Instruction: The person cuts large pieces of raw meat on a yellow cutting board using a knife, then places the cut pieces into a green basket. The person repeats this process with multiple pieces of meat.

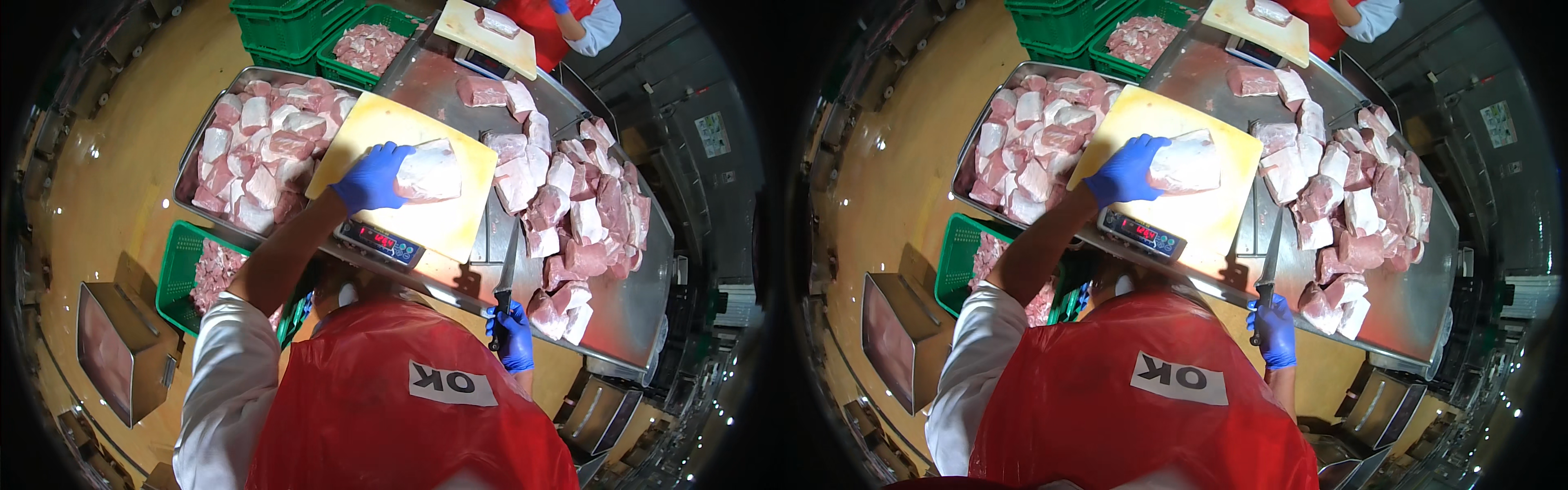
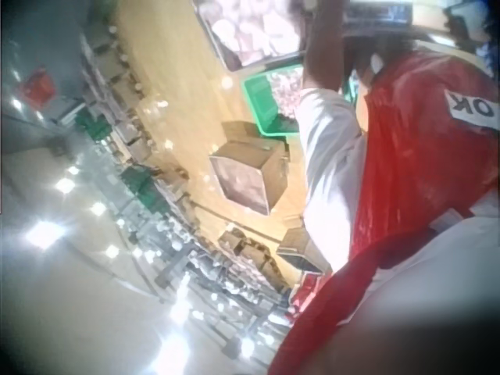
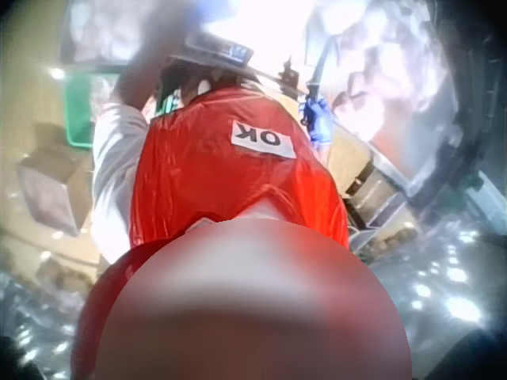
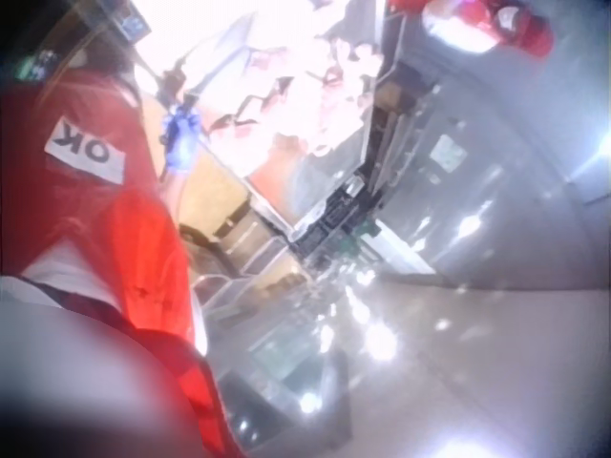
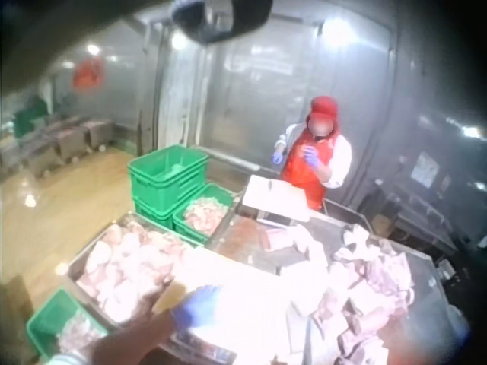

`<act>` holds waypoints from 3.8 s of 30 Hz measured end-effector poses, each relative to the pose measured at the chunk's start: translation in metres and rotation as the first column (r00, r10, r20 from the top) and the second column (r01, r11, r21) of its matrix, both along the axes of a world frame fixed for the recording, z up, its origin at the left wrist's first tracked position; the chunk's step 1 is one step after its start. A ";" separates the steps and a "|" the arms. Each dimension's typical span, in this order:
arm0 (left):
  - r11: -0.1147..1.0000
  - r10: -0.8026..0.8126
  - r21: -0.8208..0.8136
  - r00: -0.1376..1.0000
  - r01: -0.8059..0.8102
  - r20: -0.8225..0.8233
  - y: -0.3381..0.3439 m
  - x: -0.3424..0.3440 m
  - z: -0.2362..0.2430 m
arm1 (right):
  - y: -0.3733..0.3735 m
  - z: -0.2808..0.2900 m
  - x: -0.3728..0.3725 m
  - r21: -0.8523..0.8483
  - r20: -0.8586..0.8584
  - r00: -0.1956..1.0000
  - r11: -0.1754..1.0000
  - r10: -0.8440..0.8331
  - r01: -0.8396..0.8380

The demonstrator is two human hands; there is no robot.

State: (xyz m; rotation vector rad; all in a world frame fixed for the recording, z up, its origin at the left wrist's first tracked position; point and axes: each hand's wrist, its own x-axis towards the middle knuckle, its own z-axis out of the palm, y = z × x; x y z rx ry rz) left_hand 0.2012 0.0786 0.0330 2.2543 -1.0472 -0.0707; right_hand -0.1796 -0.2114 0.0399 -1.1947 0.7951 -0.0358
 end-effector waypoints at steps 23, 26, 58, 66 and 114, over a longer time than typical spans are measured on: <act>0.978 0.208 -0.046 0.952 -0.202 0.225 -0.092 0.020 -0.006 | -0.085 0.057 0.270 -0.912 -0.292 0.544 -0.057 0.787 -0.407; 0.972 0.233 -0.088 0.948 -0.218 0.217 -0.092 0.023 -0.012 | -0.084 0.076 0.283 -0.882 -0.395 0.473 -0.180 0.788 -0.436; 0.965 0.218 -0.195 0.952 -0.177 0.214 -0.098 0.028 -0.029 | -0.034 0.032 0.312 -0.886 -0.445 0.493 -0.289 0.748 -0.362; 0.960 0.255 -0.181 0.937 -0.215 0.239 -0.096 0.023 -0.023 | -0.053 0.048 0.245 -0.882 -0.411 0.515 -0.184 0.753 -0.435; 0.814 -0.091 -0.335 0.464 -0.475 -0.881 0.107 0.054 0.064 | -0.045 0.058 0.045 -0.413 -0.233 0.909 0.812 0.344 -0.413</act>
